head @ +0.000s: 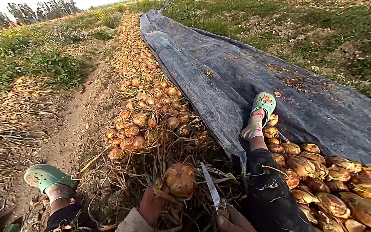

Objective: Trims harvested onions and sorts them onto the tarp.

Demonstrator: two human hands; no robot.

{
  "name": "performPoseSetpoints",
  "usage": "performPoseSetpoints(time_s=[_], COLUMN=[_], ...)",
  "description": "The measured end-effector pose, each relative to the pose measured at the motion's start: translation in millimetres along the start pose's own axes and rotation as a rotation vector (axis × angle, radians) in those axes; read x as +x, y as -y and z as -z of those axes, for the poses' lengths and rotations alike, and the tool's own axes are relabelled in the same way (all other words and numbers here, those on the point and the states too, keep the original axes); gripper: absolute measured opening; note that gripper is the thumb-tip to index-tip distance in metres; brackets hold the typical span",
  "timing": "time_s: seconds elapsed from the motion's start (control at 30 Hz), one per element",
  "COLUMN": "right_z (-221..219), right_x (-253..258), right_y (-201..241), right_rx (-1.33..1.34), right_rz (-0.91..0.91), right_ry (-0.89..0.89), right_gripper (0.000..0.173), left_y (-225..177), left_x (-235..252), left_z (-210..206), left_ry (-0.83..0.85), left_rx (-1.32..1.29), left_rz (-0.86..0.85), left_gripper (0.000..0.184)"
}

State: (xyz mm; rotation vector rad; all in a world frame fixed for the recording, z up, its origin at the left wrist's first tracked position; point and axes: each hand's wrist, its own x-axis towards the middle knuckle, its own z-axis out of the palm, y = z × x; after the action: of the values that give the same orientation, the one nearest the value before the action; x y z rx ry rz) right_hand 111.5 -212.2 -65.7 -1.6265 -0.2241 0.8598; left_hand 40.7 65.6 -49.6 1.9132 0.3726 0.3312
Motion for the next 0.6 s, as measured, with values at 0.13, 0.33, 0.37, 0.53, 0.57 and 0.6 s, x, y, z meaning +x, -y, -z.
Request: performPoseSetpoints(time_s=[0.13, 0.33, 0.37, 0.53, 0.57, 0.6], right_z=[-15.2, -11.0, -10.9, -15.5, -15.7, -16.2], right_x=[-1.9, -10.0, -12.5, -20.5, -20.3, -20.2], right_y=[20.4, 20.5, 19.8, 8.3, 5.7, 2.8], right_rx=[-0.005, 0.041, 0.078, 0.430, 0.445, 0.455], right_rz=[0.272, 0.389, 0.318, 0.050, 0.012, -0.015], right_ry=[-0.089, 0.023, 0.057, 0.196, 0.207, 0.207], right_gripper=[0.124, 0.088, 0.082, 0.040, 0.030, 0.024], left_y=[-13.8, -22.6, -20.2, -26.2, -27.2, -26.0], left_x=[-58.5, -66.5, -62.5, -56.3, -56.7, -56.6], left_z=[-14.3, -3.4, 0.1, 2.9, 1.6, 0.6], left_ry=[0.198, 0.355, 0.409, 0.517, 0.482, 0.450], left_rx=[-0.367, -0.433, -0.423, -0.398, -0.350, -0.269], left_rz=[0.023, 0.108, 0.094, 0.053, 0.039, -0.008], left_gripper=[0.011, 0.012, 0.015, 0.025, 0.021, 0.016])
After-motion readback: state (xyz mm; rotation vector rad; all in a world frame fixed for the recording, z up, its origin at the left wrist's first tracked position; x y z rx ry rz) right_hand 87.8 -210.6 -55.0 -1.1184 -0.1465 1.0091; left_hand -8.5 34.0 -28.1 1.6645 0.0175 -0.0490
